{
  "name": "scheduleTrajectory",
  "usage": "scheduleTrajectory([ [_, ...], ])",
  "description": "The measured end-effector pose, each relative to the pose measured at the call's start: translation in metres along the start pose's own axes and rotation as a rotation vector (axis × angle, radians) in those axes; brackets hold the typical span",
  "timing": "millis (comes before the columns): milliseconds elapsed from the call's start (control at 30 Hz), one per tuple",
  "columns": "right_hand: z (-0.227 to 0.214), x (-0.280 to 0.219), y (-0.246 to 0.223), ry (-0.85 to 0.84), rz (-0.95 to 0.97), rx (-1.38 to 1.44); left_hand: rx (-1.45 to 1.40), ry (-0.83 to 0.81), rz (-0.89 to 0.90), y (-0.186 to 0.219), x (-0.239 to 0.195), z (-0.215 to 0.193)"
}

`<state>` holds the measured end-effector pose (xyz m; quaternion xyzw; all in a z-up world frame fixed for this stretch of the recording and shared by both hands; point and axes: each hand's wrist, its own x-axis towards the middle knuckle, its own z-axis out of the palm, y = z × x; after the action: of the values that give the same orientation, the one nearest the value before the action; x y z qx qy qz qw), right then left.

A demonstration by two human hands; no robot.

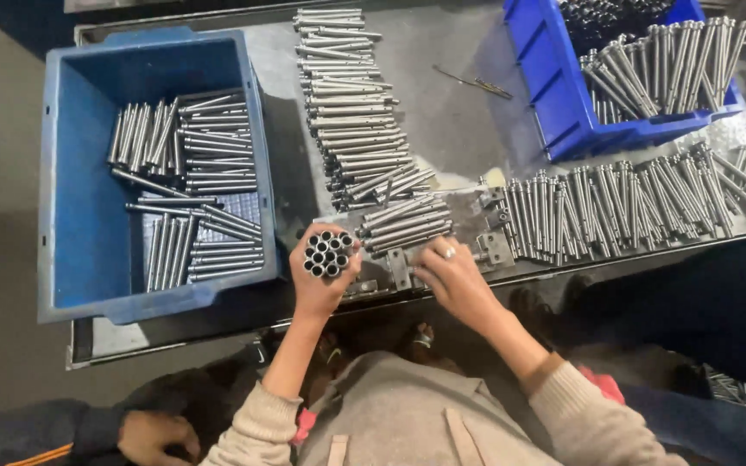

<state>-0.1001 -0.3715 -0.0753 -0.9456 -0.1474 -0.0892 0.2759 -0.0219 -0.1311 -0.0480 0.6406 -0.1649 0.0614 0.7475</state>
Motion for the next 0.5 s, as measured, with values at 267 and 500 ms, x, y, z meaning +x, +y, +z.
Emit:
scheduleTrajectory([
  [267, -0.086, -0.054, 0.1, 0.51, 0.323, -0.144, 0.095, 0.065, 0.003, -0.001, -0.01, 0.005],
  [500, -0.115, -0.013, 0.072, 0.49, 0.63, -0.294, 0.137, 0.079, 0.069, -0.017, -0.006, 0.004],
])
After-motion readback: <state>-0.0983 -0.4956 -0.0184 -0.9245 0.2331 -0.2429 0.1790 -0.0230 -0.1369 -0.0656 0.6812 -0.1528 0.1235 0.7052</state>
